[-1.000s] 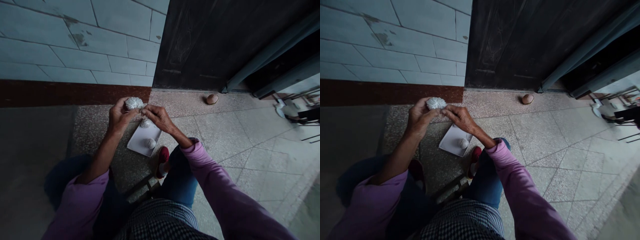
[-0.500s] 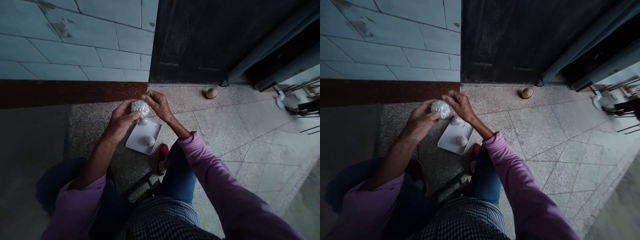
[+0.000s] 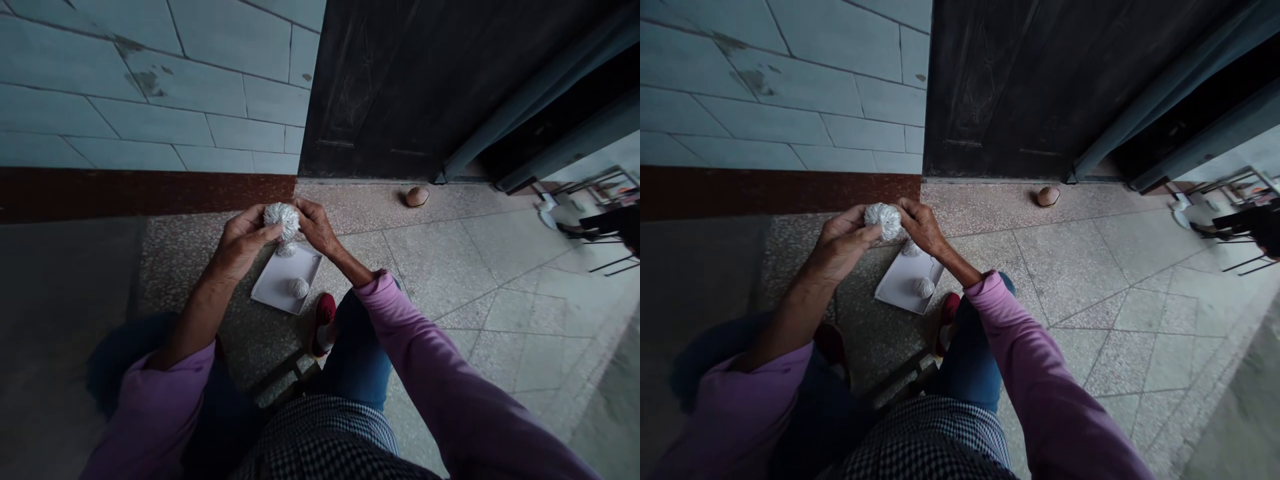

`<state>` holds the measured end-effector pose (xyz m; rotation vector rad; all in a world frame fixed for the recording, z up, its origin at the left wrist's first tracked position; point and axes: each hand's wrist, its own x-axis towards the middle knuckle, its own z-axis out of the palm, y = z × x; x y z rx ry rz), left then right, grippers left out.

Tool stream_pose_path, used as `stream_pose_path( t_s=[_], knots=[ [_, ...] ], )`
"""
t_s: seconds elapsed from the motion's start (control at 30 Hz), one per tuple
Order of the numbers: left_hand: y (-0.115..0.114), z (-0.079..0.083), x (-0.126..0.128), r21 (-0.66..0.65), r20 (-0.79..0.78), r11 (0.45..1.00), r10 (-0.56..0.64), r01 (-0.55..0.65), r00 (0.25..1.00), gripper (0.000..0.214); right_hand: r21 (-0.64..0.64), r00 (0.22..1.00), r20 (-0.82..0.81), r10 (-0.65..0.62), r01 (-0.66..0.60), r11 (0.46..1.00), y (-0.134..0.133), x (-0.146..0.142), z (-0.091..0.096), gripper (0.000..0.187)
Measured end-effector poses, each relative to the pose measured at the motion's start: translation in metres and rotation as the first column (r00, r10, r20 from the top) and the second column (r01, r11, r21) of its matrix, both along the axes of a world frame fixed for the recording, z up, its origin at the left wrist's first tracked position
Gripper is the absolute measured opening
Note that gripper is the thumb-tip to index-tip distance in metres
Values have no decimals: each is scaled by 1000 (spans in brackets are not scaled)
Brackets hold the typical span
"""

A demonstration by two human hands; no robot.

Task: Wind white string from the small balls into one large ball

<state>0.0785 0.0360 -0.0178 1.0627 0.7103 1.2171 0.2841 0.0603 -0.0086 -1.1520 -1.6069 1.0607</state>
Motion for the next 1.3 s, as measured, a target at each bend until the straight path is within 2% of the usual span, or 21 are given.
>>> stream_pose_path(
  t_s=[0.17,0.3,0.37,0.43,0.57,0.67,0.77,0.87,0.97,1.17,1.3],
  knots=[
    [16,-14,-2,51,16,983,173,-174,985,66,-75,993,90,71,-65,995,-13,-9,-1,69],
    [31,-26,-7,139,-50,928,355,-345,934,68,-94,956,113,272,-262,961,-25,-10,5,70],
    [34,-30,-10,179,-119,903,413,-390,903,69,-111,933,123,340,-327,938,-29,-7,8,73],
    [33,-31,-14,182,-181,920,378,-346,908,67,-88,939,116,324,-315,945,-30,-2,13,75],
    [18,-20,-24,104,-243,993,77,-53,967,58,-37,988,99,122,-119,992,-22,9,28,75],
    [8,-9,-30,54,-263,993,-91,109,961,52,-57,991,128,25,-18,998,-18,9,35,72],
    [3,-1,-31,30,-209,983,-168,178,963,56,-38,994,110,12,-8,999,-17,5,35,70],
    [2,5,-26,20,-159,980,-192,197,969,56,-16,997,76,13,-12,1000,-18,2,31,73],
    [3,8,-19,11,-155,986,-161,165,975,54,-16,998,67,-15,16,1000,-18,1,28,78],
    [5,0,-10,40,-210,995,-76,86,975,55,-33,993,94,-78,81,996,-16,2,25,79],
    [3,0,-10,47,-188,995,-81,91,979,56,-42,993,80,-88,91,995,-15,3,21,75]
  ],
)
